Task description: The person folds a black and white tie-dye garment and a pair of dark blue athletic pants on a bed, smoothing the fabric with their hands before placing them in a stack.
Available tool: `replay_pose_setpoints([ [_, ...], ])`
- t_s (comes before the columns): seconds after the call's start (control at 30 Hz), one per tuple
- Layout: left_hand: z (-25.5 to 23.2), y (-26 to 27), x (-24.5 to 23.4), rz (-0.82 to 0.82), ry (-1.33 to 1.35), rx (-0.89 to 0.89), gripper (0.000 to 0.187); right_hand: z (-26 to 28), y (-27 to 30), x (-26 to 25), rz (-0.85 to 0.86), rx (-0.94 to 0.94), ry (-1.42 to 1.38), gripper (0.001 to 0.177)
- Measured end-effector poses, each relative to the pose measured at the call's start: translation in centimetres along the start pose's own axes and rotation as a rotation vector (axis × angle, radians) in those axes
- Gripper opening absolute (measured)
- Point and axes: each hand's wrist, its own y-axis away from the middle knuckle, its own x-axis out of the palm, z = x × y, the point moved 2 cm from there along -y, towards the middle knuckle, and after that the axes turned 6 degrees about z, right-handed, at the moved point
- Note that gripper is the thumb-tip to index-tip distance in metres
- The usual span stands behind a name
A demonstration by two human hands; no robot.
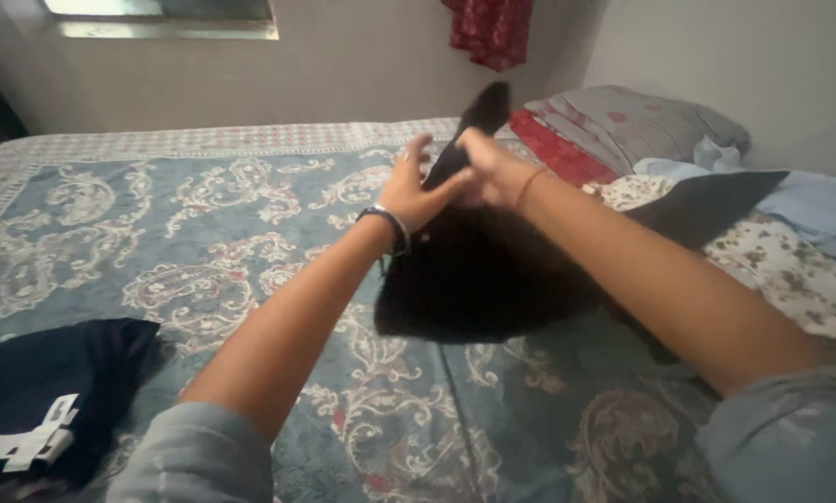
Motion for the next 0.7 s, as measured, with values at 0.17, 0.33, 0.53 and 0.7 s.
replay_pose_setpoints([
  [0.17,2.0,1.5,-4.7,0.100,-0.269,-0.132,0.114,6.4,1.9,1.0,0.078,-0.177,-0.404,0.043],
  [0.33,2.1,-1.2,-12.4,0.068,-0.607,-0.321,0.047,10.3,2.9,2.1,0.127,-0.331,-0.551,0.044],
  [0.53,-3.2,-3.5,-21.0,-0.244,-0.928,-0.183,0.028,13.7,4.0,4.7,0.084,-0.481,-0.387,0.047],
  [0.7,-3.8,-1.7,-25.0,0.090,-0.851,-0.259,0.054,13.8,2.8,7.9,0.155,-0.399,-0.418,0.053],
])
